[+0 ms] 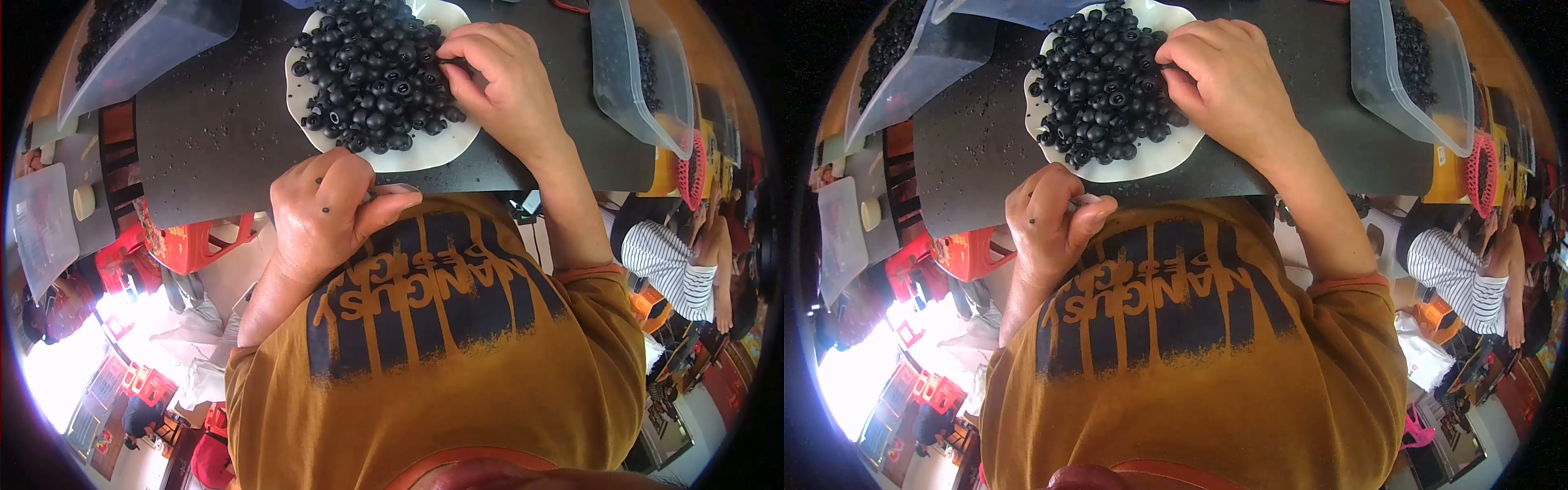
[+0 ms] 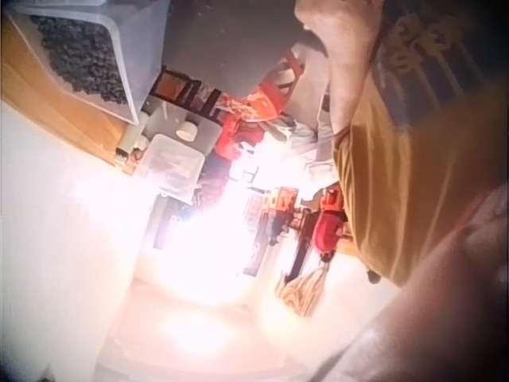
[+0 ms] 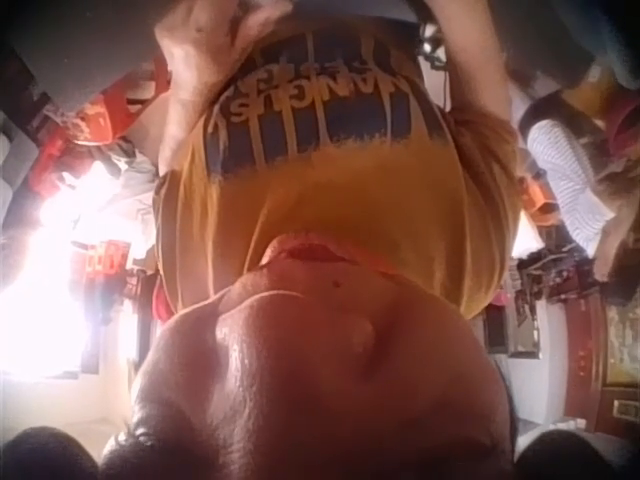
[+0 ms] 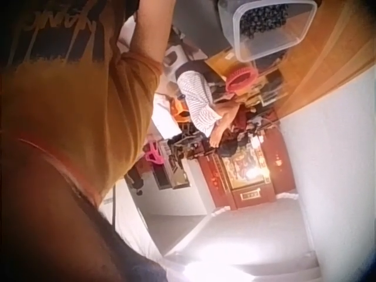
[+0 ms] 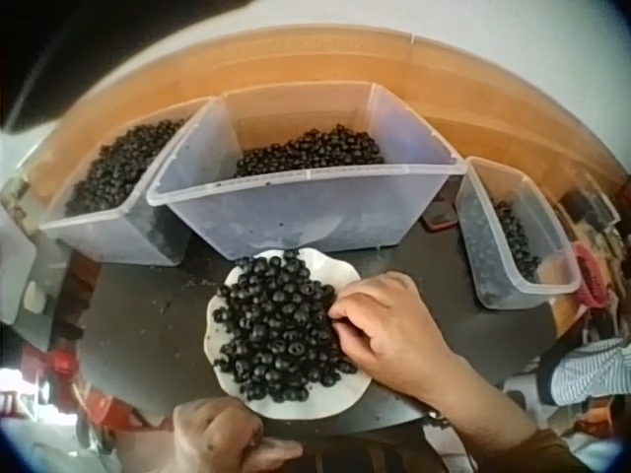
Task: The recorder is using a small blade to pit black olives or similar small fruits and placing them on a white plate.
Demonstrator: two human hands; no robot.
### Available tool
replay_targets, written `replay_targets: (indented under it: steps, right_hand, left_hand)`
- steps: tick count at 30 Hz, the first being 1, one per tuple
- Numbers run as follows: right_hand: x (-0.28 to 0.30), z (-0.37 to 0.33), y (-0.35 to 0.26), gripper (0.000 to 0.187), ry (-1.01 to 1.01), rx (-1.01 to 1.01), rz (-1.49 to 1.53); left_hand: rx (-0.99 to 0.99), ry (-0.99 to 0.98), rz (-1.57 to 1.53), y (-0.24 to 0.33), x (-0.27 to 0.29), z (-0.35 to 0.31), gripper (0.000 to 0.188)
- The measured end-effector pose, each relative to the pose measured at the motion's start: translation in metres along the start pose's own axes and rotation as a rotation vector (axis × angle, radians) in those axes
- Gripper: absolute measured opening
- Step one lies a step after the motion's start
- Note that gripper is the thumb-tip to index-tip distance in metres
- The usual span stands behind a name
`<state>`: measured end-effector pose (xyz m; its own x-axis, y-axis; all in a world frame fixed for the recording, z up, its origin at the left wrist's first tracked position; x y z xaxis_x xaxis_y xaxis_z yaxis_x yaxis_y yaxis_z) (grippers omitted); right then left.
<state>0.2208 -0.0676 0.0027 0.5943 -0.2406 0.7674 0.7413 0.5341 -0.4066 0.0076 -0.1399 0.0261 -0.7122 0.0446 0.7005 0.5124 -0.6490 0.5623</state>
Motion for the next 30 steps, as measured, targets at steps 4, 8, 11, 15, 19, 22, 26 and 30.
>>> replay_targets:
  steps: [4, 8, 11, 15, 19, 22, 26, 30]
  right_hand:
    - [0.001, -0.001, -0.001, 0.011, -0.019, -0.004, 0.002]
    - [0.002, -0.002, 0.001, 0.011, -0.008, -0.025, 0.031]
    - [0.008, -0.003, -0.01, 0.01, -0.027, -0.196, 0.359]
    - [0.018, -0.001, -0.044, 0.013, -0.1, -0.44, 1.359]
    - [0.021, -0.004, -0.066, 0.015, -0.237, -0.488, 1.584]
    - [0.023, -0.008, -0.078, 0.016, -0.265, -0.561, 1.705]
    - [0.028, -0.011, -0.087, 0.016, -0.318, -0.655, 1.795]
    - [0.029, -0.014, -0.089, 0.015, -0.37, -0.655, 1.823]
  left_hand:
    - [-0.003, -0.004, 0.02, 0.001, -0.001, 0.0, 0.044]
    - [-0.008, 0.001, 0.018, 0.001, -0.001, -0.001, 0.044]
    - [0.019, 0.022, -0.024, 0.001, 0.0, -0.002, 0.042]
    - [0.069, 0.082, -0.078, 0.003, 0.008, 0.005, 0.043]
    - [0.2, 0.172, -0.297, 0.007, 0.013, 0.013, 0.05]
    - [0.198, 0.193, -0.325, 0.014, 0.012, 0.021, 0.053]
    - [0.203, 0.168, -0.362, 0.015, 0.01, 0.022, 0.055]
    - [0.175, 0.139, -0.346, 0.013, 0.007, 0.018, 0.055]
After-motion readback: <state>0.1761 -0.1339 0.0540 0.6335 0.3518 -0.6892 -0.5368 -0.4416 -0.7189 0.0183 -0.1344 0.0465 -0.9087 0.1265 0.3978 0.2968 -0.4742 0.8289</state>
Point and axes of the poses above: each hand's wrist, its own z-axis towards the middle knuckle, its own x-axis out of the back of the hand, y = z × x, the point moved 1 cm from there along z, towards the middle knuckle, and after that the axes turned 7 degrees about -x, right-handed, at the moved point
